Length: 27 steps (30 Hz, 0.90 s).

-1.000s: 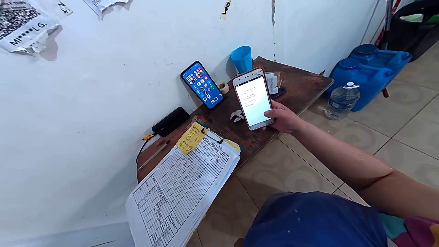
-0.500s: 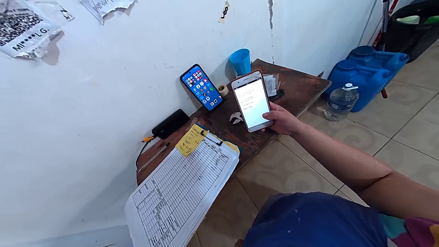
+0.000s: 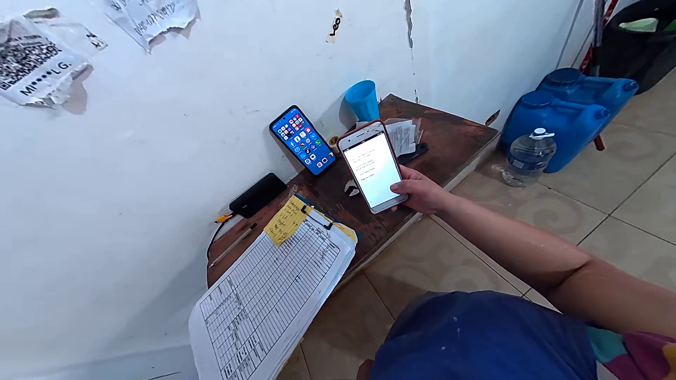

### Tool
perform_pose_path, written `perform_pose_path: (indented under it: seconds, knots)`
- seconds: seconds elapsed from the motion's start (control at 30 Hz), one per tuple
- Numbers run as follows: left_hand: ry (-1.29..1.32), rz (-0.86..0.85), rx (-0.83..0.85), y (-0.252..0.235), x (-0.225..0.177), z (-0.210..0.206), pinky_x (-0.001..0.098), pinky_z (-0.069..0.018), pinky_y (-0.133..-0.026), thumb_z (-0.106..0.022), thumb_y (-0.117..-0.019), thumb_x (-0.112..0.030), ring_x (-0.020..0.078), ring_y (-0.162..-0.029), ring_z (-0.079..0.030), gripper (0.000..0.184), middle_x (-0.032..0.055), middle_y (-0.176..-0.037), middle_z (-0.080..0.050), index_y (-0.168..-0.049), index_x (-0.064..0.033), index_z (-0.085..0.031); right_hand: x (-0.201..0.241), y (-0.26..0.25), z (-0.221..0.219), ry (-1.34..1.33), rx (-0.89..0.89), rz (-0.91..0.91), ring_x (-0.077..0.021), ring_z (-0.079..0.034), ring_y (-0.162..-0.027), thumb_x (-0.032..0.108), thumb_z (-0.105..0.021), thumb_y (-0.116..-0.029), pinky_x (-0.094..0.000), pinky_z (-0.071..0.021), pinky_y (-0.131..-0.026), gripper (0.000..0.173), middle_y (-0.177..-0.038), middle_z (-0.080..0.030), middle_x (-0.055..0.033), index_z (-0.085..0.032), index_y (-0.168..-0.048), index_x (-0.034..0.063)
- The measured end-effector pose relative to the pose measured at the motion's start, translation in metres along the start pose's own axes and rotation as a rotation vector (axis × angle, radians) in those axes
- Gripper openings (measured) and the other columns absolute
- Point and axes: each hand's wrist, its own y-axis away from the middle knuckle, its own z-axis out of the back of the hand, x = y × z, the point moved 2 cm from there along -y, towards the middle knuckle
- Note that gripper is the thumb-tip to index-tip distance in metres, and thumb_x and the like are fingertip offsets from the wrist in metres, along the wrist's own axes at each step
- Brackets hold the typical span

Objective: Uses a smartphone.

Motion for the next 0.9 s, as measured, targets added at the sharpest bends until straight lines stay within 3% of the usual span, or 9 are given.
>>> perform_pose_path:
  seconds: [0.3,0.5,0.7,0.9]
  knots:
    - [0.004,-0.012,-0.024,-0.024,0.001,-0.021,0.0567,-0.0479,-0.104,-0.050,-0.1078,-0.029,0.0363,-0.120,-0.064,0.037,0.0207,-0.126,-0.069,-0.125,-0.0038,-0.069,0.006,0.001,-0.001,-0.003,0.062,-0.073,-0.0062,-0.071,-0.074,0.006,-0.048,-0.0903,-0.0212,-0.0589,-0.063,0.031,-0.093,-0.074,0.0024,-0.054,-0.119,0.0129]
    - [-0.003,-0.021,-0.039,0.006,-0.031,-0.032,0.0556,-0.0493,-0.103,-0.048,-0.1080,-0.032,0.0350,-0.119,-0.065,0.039,0.0197,-0.125,-0.070,-0.124,-0.0039,-0.070,0.006,0.000,0.000,-0.011,0.127,-0.092,-0.0054,-0.071,-0.075,0.007,-0.050,-0.0890,-0.0209,-0.0590,-0.063,0.031,-0.093,-0.074,0.0033,-0.054,-0.119,0.0132]
    - [0.020,-0.005,-0.056,-0.008,-0.002,-0.057,0.0542,-0.0492,-0.104,-0.048,-0.1082,-0.028,0.0348,-0.119,-0.065,0.038,0.0209,-0.126,-0.069,-0.125,-0.0008,-0.069,0.004,0.000,0.003,-0.033,0.146,-0.084,-0.0065,-0.071,-0.074,0.010,-0.054,-0.0887,-0.0216,-0.0593,-0.064,0.031,-0.094,-0.075,0.0027,-0.056,-0.119,0.0149]
    - [0.033,0.012,-0.047,-0.022,0.008,-0.062,0.0565,-0.0486,-0.104,-0.049,-0.1077,-0.029,0.0358,-0.120,-0.065,0.037,0.0199,-0.126,-0.069,-0.126,-0.0040,-0.069,0.001,0.000,0.005,-0.042,0.190,-0.060,-0.0057,-0.072,-0.078,0.014,-0.058,-0.0890,-0.0213,-0.0599,-0.066,0.029,-0.096,-0.076,0.0038,-0.059,-0.118,0.0174]
